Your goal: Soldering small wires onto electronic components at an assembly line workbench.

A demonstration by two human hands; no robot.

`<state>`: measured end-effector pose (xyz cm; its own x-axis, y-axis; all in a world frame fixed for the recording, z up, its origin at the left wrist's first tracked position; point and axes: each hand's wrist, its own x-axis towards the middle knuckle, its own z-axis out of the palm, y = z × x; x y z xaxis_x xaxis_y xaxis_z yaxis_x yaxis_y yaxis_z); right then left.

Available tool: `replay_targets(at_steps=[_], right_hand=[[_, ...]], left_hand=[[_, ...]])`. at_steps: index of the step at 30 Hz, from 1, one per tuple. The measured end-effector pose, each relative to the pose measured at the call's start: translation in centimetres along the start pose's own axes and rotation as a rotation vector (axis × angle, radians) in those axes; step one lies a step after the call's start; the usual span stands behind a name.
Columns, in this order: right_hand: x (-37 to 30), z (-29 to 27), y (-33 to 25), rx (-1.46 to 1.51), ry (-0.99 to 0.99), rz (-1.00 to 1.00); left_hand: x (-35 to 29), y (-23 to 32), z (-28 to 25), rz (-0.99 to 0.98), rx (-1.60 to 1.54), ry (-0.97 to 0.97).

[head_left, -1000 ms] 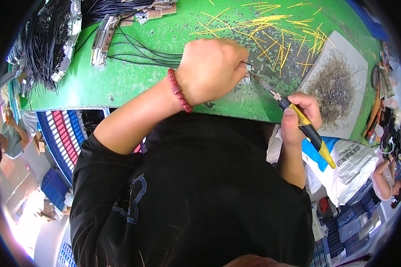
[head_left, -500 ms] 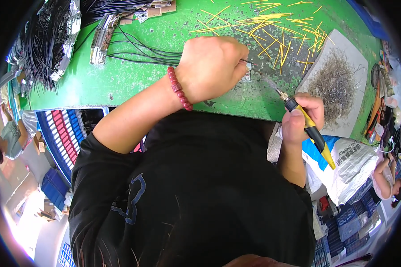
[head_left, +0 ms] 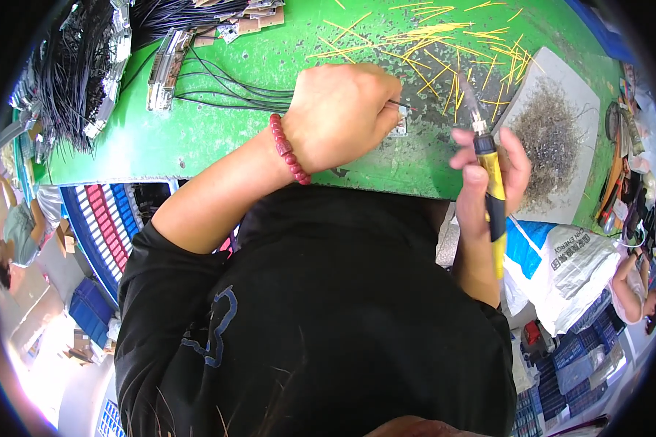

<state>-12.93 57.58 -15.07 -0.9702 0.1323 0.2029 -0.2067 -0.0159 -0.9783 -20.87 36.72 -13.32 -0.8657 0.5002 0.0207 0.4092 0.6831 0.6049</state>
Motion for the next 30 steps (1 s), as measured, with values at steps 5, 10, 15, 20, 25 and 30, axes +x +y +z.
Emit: replay_targets(at_steps=[5, 10, 15, 20, 25, 30], right_hand=[[2.0, 1.1, -0.4, -0.386, -0.159, -0.036], [4.3, 3.5, 0.4, -0.393, -0.215, -0.085], [4.6, 3.5, 0.9, -0.346, -0.158, -0.054], [4.3, 3.1, 0.8, -0.343, -0.171, -0.014], [4.1, 3.2, 0.8, -0.329, -0.217, -0.053], [3.8, 3.4, 1.2, -0.269, -0.192, -0.165]], left_hand=[[-0.1, 0.1, -0.3, -0.004, -0.017, -0.013], [-0.2, -0.1, -0.1, 0.0, -0.02, -0.005], [-0.1, 0.0, -0.4, 0.005, -0.03, -0.034], [-0.1, -0.1, -1.1, -0.004, -0.043, -0.096], [-0.4, 0.1, -1.8, 0.119, -0.097, -0.001], [-0.2, 0.3, -1.3, 0.104, -0.169, 0.097]])
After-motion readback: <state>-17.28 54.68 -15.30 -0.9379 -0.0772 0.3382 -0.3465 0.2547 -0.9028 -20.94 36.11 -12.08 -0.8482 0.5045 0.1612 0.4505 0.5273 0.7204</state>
